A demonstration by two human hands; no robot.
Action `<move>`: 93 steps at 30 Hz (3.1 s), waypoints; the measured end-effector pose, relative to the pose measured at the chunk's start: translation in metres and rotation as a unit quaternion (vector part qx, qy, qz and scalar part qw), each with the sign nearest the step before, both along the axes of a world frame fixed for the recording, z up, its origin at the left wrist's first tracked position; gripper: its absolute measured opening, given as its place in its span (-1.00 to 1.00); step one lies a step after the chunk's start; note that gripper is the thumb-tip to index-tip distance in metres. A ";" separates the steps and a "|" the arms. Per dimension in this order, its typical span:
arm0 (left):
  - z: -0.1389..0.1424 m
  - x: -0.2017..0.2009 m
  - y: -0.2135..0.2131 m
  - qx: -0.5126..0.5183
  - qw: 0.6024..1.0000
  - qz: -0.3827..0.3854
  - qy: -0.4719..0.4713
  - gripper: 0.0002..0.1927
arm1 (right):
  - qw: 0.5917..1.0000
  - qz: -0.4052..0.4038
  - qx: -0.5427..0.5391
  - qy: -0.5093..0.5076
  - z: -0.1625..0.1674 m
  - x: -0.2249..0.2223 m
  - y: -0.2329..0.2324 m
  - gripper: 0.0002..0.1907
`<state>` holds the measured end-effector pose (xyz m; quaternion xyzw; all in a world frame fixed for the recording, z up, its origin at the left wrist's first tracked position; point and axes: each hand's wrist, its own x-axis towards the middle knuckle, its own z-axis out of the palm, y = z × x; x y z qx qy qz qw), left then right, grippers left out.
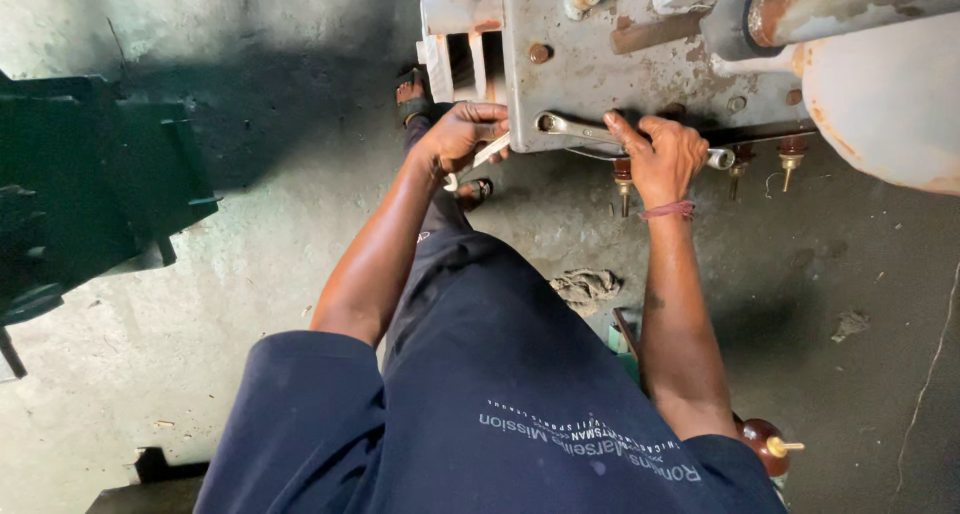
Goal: The person uses two wrenches to tighten bolts on a metal bracket attached to a large brown insulator. They reposition the wrenches and adjust their stance multiple times while working on different bolts on the same assembly.
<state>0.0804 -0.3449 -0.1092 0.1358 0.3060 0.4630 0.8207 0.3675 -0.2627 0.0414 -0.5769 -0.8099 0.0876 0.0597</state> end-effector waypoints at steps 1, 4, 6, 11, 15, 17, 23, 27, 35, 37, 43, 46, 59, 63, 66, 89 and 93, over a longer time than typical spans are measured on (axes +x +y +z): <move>-0.002 -0.008 0.006 0.003 1.000 -0.028 0.010 -0.74 | 1.000 -0.007 -0.014 -0.002 0.001 0.000 0.000 -0.23; -0.005 -0.010 0.008 0.002 0.999 -0.037 0.003 -0.80 | 1.000 0.015 0.008 0.002 0.003 -0.002 -0.002 -0.25; -0.008 0.010 -0.006 -0.027 0.999 0.020 -0.022 -0.79 | 1.000 0.020 0.021 0.000 0.004 -0.003 -0.003 -0.26; -0.005 0.072 -0.039 -0.042 0.958 0.230 -0.166 -0.75 | 0.999 0.017 0.011 0.026 0.005 -0.004 -0.004 -0.26; -0.010 0.053 -0.023 -0.034 0.975 0.143 -0.164 -0.77 | 0.999 0.032 0.023 0.020 0.005 -0.003 -0.004 -0.26; -0.007 0.049 -0.017 -0.056 0.984 0.078 -0.153 -0.75 | 1.000 0.020 0.008 0.009 0.005 -0.003 -0.004 -0.25; 0.005 0.080 -0.035 -0.037 0.962 0.257 -0.083 -0.73 | 1.000 0.023 -0.005 0.017 0.006 -0.008 0.002 -0.23; 0.011 0.068 -0.038 -0.051 0.975 0.192 -0.101 -0.68 | 0.999 0.033 0.015 0.037 0.004 -0.009 0.006 -0.27; 0.038 0.076 -0.024 -0.043 0.973 0.219 -0.058 -0.16 | 0.993 0.023 0.007 0.111 0.007 -0.003 0.004 -0.29; 0.045 0.081 -0.021 -0.071 0.967 0.237 0.064 -0.29 | 0.993 0.059 0.000 0.100 0.008 -0.003 0.015 -0.28; 0.062 0.093 -0.006 -0.082 0.907 0.245 0.333 -0.39 | 0.987 0.152 -0.034 -0.043 -0.011 -0.006 0.063 -0.33; 0.067 0.097 -0.003 -0.114 0.901 0.256 0.332 -0.36 | 0.975 0.175 0.072 0.120 -0.023 -0.009 0.077 0.11; 0.069 0.097 -0.006 -0.078 0.898 0.310 0.303 -0.31 | 0.972 0.217 -0.035 -0.079 -0.008 -0.003 0.088 -0.18; 0.073 0.093 -0.002 -0.137 0.884 0.282 0.346 -0.37 | 0.964 0.258 0.067 0.021 0.004 -0.023 0.094 -0.19; 0.079 0.087 0.006 -0.092 0.881 0.326 0.330 -0.44 | 0.940 0.283 0.166 0.089 0.014 -0.038 0.097 -0.24; 0.116 0.079 0.016 -0.111 0.877 0.306 0.353 -0.50 | 0.993 0.101 0.042 0.045 0.044 -0.018 0.006 -0.34; 0.110 0.088 0.010 -0.086 0.887 0.317 0.324 -0.50 | 0.975 0.090 0.186 0.082 0.022 -0.014 -0.022 -0.37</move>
